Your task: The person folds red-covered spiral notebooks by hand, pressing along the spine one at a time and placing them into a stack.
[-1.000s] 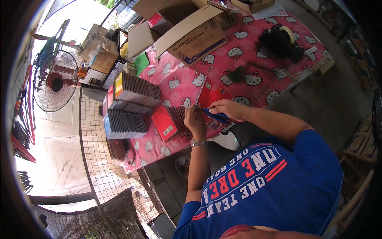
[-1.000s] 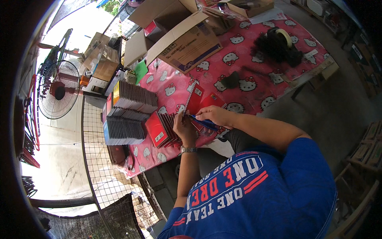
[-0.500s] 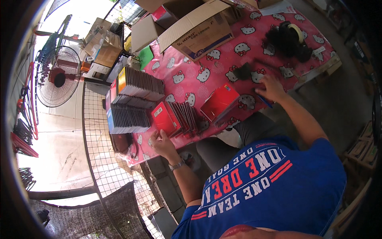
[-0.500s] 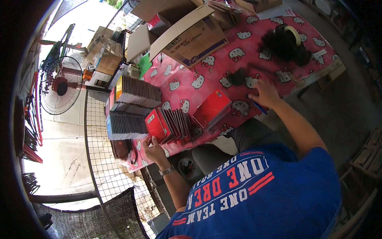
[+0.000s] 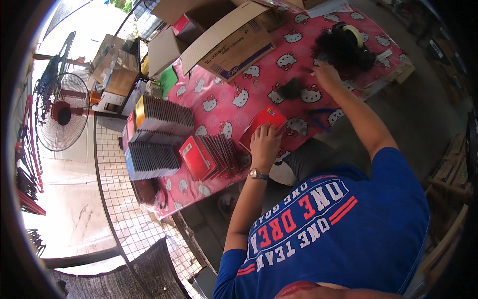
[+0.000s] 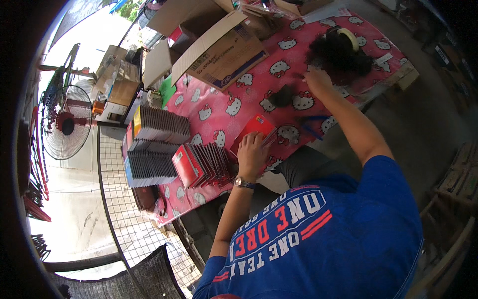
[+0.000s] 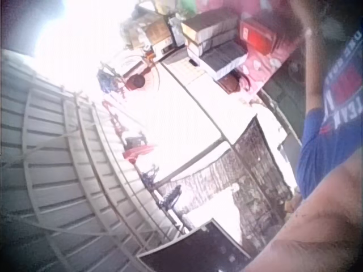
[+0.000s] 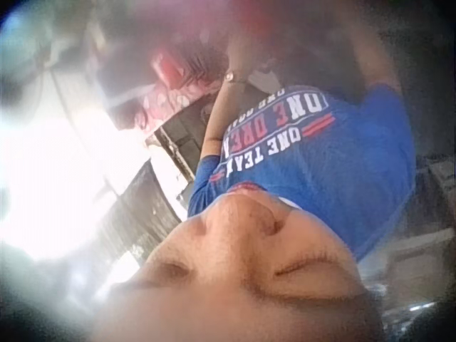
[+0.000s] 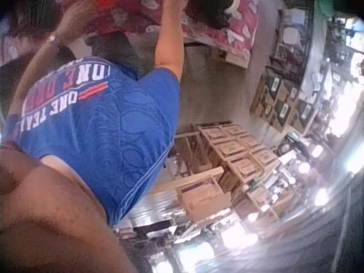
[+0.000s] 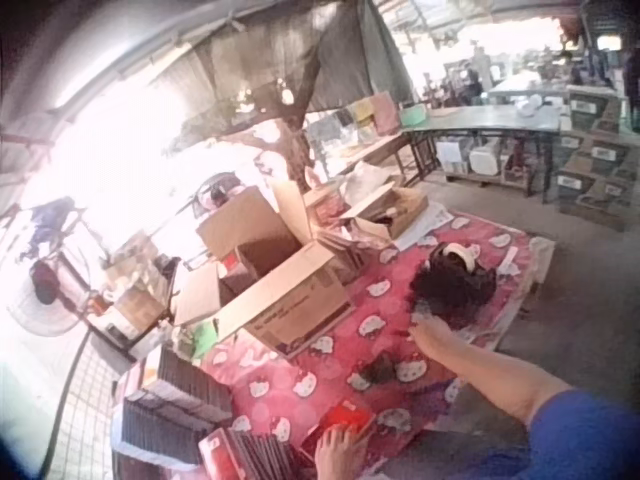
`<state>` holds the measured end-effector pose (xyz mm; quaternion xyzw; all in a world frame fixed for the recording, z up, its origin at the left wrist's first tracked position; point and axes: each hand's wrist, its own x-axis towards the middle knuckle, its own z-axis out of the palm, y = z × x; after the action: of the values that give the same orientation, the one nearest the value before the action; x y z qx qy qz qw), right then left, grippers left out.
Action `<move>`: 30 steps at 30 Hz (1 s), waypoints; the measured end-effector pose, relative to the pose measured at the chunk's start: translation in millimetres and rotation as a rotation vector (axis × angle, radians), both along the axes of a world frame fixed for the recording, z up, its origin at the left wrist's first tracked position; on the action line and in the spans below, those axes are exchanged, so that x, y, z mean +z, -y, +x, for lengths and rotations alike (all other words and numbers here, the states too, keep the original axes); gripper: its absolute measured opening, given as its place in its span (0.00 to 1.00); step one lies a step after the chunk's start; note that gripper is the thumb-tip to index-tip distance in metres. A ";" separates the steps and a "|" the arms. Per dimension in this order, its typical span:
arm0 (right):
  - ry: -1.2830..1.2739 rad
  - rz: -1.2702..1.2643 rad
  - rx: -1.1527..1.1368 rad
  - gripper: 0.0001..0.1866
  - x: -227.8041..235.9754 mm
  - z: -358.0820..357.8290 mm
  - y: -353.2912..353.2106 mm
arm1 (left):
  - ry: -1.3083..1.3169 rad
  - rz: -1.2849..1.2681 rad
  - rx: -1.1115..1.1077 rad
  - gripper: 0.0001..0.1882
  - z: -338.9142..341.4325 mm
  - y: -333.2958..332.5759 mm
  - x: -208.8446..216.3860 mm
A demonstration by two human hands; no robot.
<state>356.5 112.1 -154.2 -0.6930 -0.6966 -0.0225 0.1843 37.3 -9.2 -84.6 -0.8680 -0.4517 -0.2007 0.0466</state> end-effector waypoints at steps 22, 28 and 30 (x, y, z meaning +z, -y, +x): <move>-0.741 0.040 0.649 0.07 66.8 -127.5 77.3 | 0.088 -0.104 0.096 0.11 -28.5 -17.8 22.8; -0.731 0.089 0.618 0.08 68.5 -132.1 80.8 | 0.103 -0.035 0.088 0.11 -25.4 -16.6 22.0; -0.854 0.004 0.683 0.10 63.3 -130.6 80.4 | 0.095 -0.039 0.087 0.10 -25.2 -16.9 22.1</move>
<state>225.9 31.7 -90.9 -0.3745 -0.7452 0.3206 0.4491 12.1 7.7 -62.5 -0.8379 -0.4944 -0.2306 0.0168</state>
